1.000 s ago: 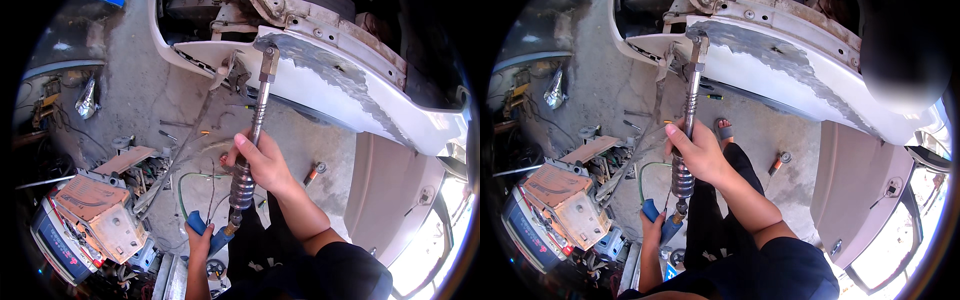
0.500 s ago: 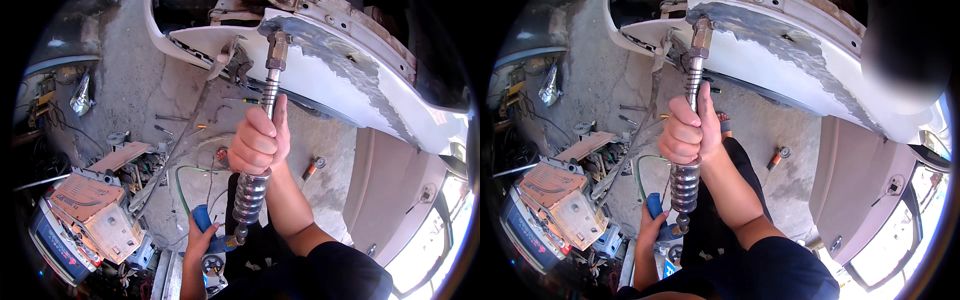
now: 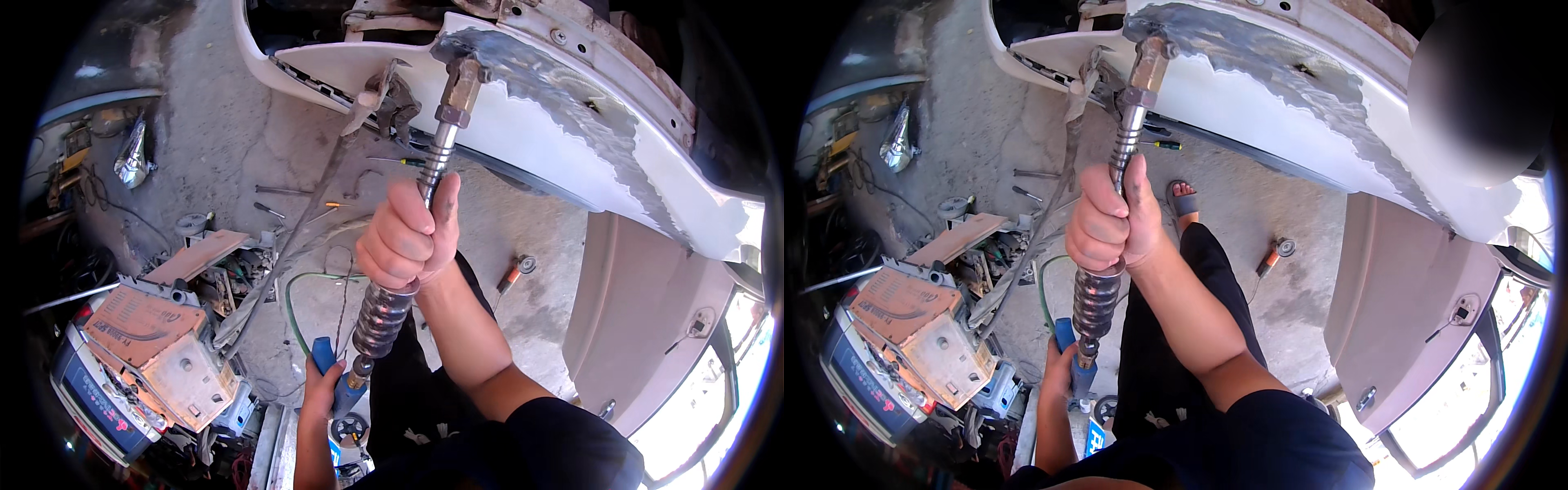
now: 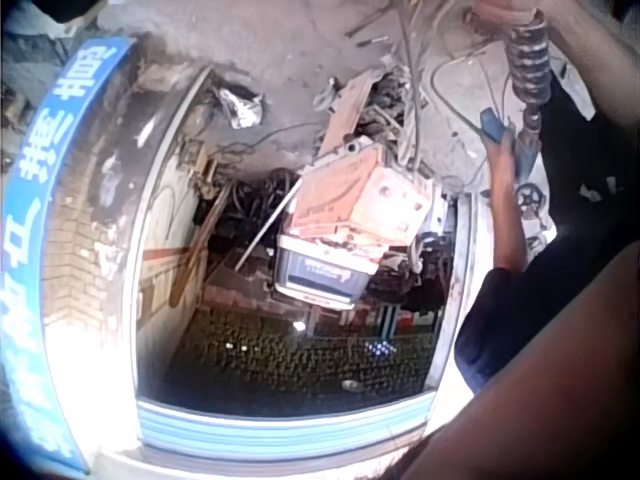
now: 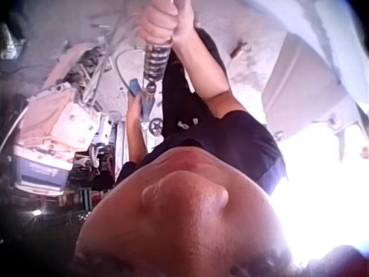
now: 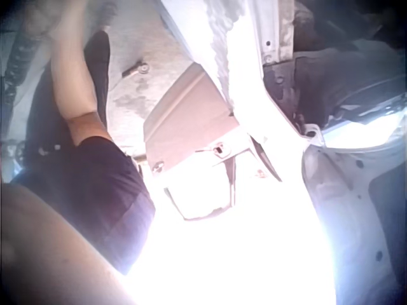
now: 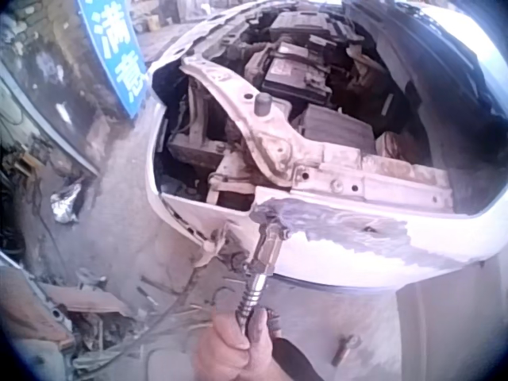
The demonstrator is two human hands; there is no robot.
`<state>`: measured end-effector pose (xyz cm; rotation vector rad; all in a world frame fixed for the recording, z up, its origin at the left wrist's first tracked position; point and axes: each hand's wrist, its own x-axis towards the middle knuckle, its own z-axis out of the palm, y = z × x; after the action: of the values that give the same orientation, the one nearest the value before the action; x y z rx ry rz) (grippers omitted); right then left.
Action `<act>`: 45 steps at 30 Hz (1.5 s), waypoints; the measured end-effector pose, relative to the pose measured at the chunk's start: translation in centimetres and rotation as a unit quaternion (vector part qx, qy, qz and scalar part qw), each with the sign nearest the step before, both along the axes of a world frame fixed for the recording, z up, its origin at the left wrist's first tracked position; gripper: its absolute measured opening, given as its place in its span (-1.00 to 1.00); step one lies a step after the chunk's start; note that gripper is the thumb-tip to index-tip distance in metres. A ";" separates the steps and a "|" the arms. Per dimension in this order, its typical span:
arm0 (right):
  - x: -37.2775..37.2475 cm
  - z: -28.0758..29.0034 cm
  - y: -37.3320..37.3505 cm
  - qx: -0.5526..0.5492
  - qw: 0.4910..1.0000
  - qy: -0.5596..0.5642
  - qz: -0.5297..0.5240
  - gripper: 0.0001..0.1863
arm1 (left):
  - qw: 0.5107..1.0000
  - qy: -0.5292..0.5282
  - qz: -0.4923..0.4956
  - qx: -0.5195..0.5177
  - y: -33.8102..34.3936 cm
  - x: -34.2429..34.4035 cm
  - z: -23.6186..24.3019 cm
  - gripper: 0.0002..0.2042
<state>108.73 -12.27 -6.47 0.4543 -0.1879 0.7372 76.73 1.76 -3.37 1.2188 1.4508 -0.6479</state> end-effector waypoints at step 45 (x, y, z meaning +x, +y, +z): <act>0.0 3.8 2.9 -0.039 0.996 0.074 -0.018 -0.43 | 0.990 0.007 0.011 0.139 3.8 3.6 12.8 -0.25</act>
<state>108.74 -9.32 -2.71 0.4282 -0.0293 0.6698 80.31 5.57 9.41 1.4111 1.6027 -0.4506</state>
